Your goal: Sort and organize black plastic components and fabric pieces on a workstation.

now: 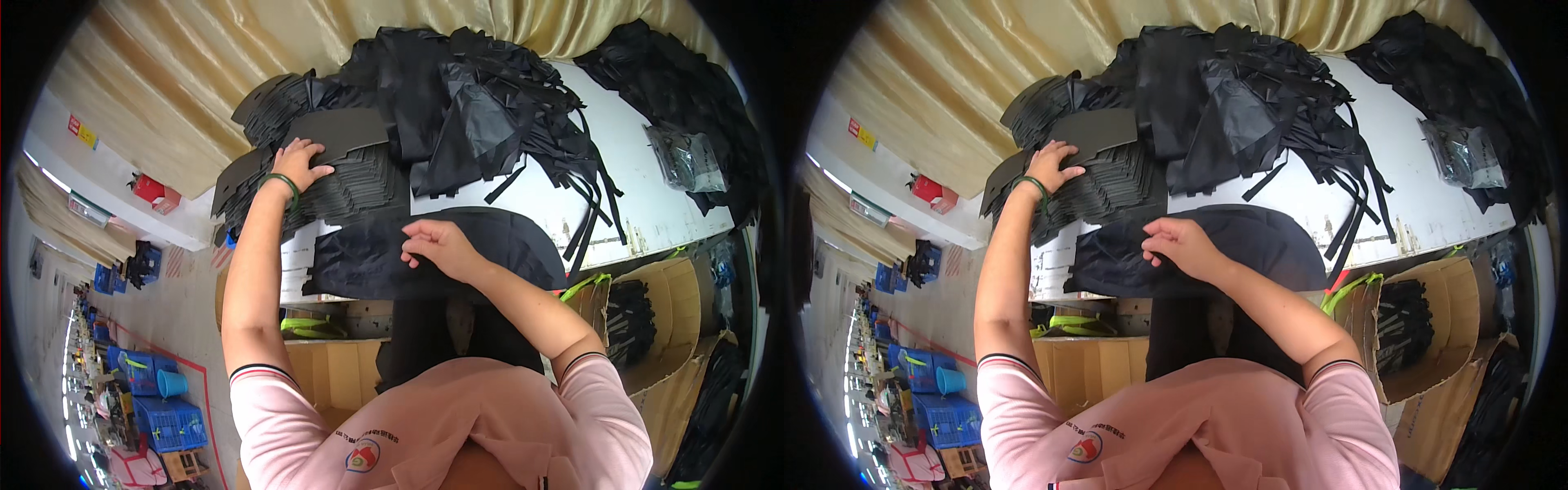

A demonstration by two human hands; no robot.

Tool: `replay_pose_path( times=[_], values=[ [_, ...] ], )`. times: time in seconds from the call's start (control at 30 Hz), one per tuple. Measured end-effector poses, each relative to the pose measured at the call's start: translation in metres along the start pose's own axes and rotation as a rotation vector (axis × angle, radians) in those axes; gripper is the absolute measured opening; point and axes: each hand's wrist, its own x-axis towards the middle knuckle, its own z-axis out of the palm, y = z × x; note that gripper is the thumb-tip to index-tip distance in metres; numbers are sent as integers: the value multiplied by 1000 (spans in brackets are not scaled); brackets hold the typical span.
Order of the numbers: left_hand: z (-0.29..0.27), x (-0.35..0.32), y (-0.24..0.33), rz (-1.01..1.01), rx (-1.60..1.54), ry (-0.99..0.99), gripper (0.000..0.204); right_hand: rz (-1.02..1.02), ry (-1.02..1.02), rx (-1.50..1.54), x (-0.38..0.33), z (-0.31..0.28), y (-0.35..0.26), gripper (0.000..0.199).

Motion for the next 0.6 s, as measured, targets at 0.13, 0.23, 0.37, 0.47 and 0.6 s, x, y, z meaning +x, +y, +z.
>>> replay_pose_path(
  times=[0.13,0.23,0.37,0.47,0.6],
  values=[
    [-4,-3,-14,174,-223,138,40,37,24,-93,-3,-7,-1,23],
    [-27,-39,22,251,-486,501,28,-55,71,-77,-4,-6,1,19],
    [-21,-101,117,224,-1160,604,32,-237,231,-174,-2,6,-31,16],
    [18,-131,148,175,-1210,474,33,-359,236,-322,0,16,-52,13],
    [50,-143,162,228,-1318,389,42,-332,213,-340,-4,18,-55,14]
  ],
)
